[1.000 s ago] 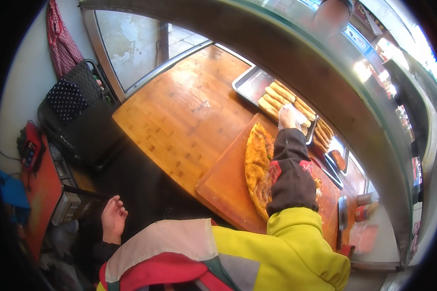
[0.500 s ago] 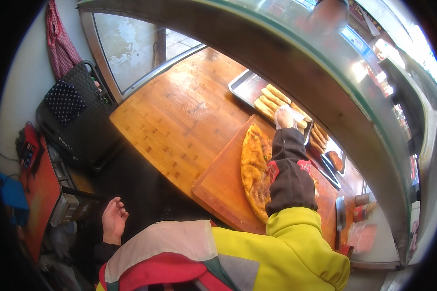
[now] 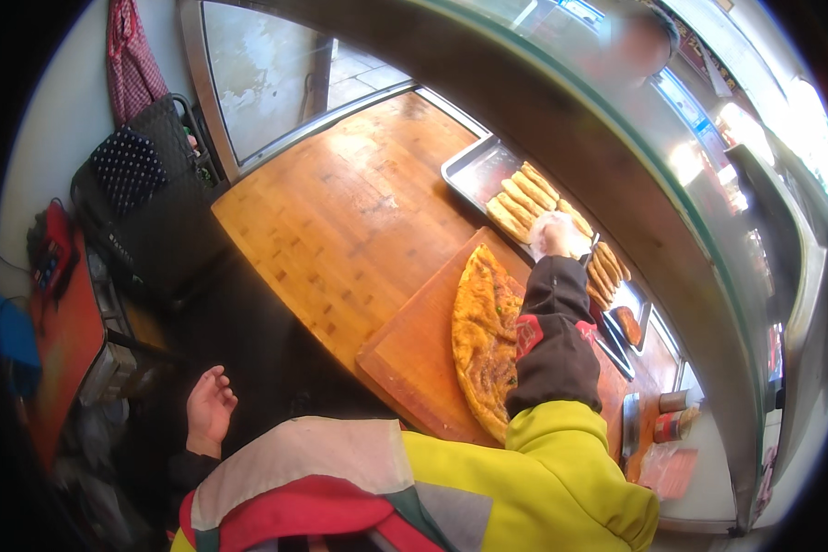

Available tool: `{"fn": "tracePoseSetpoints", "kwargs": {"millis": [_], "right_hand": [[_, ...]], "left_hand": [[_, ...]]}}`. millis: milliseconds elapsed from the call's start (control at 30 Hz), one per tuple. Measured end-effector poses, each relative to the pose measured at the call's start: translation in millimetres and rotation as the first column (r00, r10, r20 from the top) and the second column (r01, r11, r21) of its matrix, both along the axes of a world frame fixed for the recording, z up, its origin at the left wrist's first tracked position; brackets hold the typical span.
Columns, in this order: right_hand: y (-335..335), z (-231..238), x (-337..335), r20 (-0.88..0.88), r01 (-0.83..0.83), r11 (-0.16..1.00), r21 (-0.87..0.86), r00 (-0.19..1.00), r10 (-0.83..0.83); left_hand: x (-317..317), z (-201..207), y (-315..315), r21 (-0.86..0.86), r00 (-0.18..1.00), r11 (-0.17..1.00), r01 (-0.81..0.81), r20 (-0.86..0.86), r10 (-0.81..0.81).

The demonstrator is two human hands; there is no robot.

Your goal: The person rolls out a large sheet of dough on a metal countertop using a long rolling pin, then transfers it to a round tray. They briefly serve a customer by cutting and bagging a cooked flatbread, then return to rolling and shaping another dough sheet.

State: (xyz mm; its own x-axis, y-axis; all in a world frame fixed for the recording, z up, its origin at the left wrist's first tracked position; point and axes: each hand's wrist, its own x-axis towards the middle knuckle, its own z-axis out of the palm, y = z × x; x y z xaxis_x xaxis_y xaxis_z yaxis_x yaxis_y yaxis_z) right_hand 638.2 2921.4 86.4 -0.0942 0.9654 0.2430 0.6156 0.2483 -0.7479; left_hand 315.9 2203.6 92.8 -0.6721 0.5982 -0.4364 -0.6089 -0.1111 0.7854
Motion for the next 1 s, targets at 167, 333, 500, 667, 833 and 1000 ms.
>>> {"fn": "tracePoseSetpoints", "kwargs": {"millis": [167,333,500,667,833,1000], "right_hand": [[1.4,13.8,5.3,-0.232,0.225,0.974,-0.011,0.947,-0.221],[27.6,6.3,-7.5,-0.243,0.323,0.945,-0.057,0.913,-0.327],[61.1,1.6,-32.0,-0.196,0.378,0.922,-0.084,0.901,-0.387],[81.7,9.2,-53.0,-0.142,0.413,0.906,-0.096,0.895,-0.423],[80.3,10.8,-57.6,-0.142,0.425,0.900,-0.094,0.889,-0.435],[73.7,10.6,-56.2,-0.146,0.429,0.897,-0.108,0.886,-0.441]], "left_hand": [[3.6,-4.5,-0.6,-0.014,0.998,0.999,-0.030,-0.049,0.029],[13.4,21.4,3.0,-0.068,0.973,0.984,-0.167,0.148,0.175],[26.8,22.9,-16.6,-0.105,0.962,0.967,-0.234,0.120,0.246],[34.9,22.5,-30.1,-0.131,0.946,0.947,-0.292,0.102,0.306],[39.3,18.9,-33.3,-0.122,0.935,0.939,-0.322,0.111,0.336],[38.6,2.0,-42.7,-0.136,0.967,0.959,-0.250,0.013,0.254]]}}
